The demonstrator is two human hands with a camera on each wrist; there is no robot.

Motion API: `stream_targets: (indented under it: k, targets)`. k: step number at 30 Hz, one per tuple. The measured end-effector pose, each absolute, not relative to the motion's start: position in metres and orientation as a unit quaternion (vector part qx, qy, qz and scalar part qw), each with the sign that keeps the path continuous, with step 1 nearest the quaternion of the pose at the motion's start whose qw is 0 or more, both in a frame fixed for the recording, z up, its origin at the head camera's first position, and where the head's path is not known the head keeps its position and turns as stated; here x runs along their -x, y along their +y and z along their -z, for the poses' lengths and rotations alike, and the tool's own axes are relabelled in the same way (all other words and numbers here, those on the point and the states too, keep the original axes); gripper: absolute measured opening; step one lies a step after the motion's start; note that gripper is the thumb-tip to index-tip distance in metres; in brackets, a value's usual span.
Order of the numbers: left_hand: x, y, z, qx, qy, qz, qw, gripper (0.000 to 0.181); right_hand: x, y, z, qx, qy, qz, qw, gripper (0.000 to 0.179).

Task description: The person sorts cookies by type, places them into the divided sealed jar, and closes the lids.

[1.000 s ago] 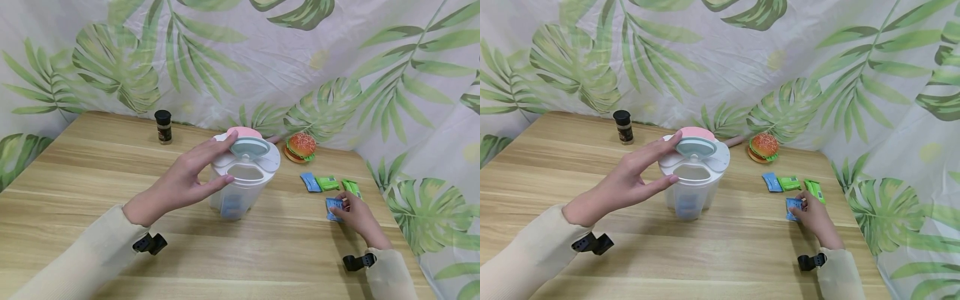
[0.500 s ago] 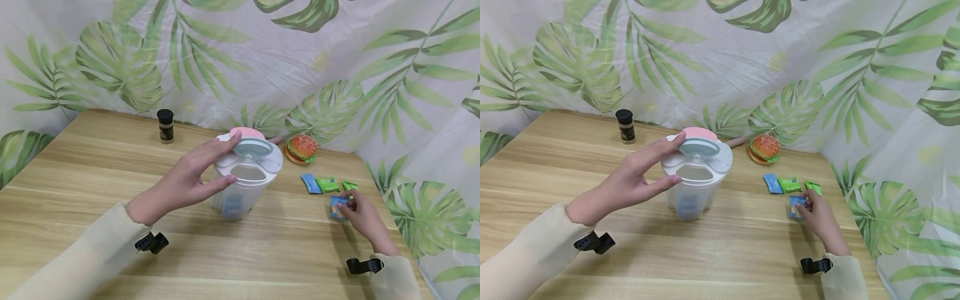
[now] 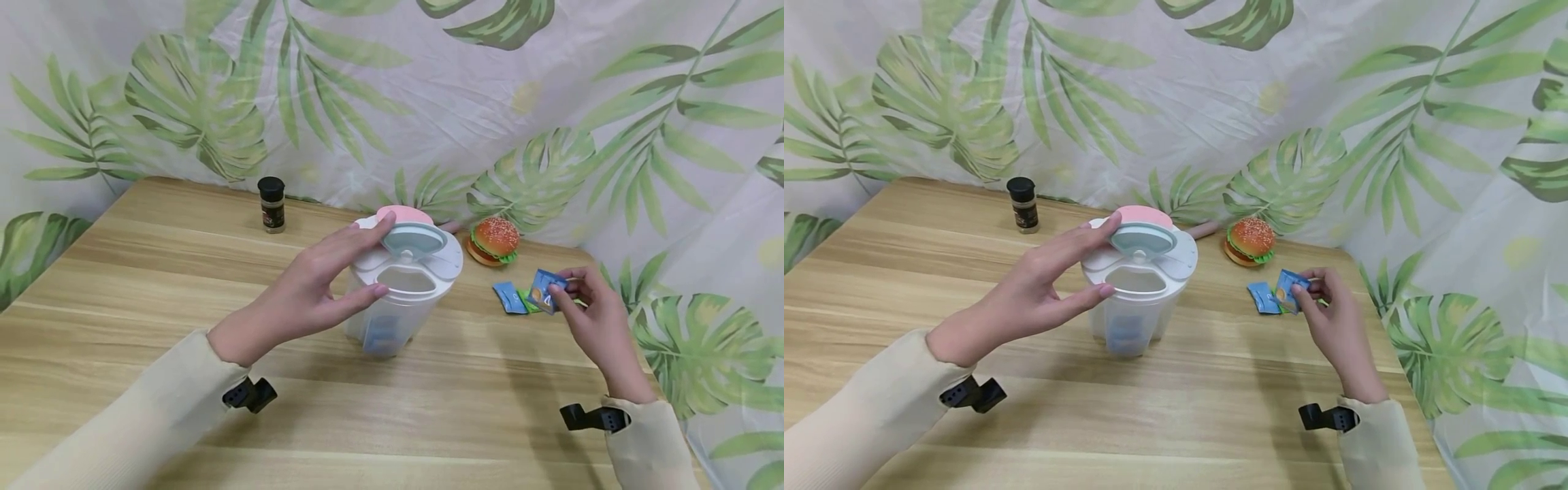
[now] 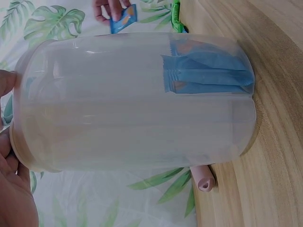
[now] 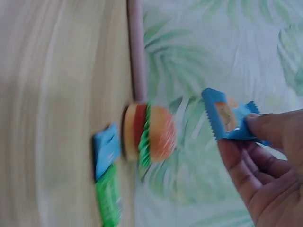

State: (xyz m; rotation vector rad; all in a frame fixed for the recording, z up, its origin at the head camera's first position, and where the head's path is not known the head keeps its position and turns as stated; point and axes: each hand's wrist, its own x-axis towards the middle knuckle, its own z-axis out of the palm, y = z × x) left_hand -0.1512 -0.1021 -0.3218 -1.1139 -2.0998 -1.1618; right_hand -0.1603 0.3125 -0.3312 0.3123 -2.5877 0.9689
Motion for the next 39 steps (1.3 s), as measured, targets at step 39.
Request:
stream_targets:
  k: [39]
  targets:
    - [0.147,-0.103,0.316,0.402,-0.785,0.420,0.213,0.080,0.143,0.154,0.286,-0.453,-0.765,-0.395,0.230,0.028]
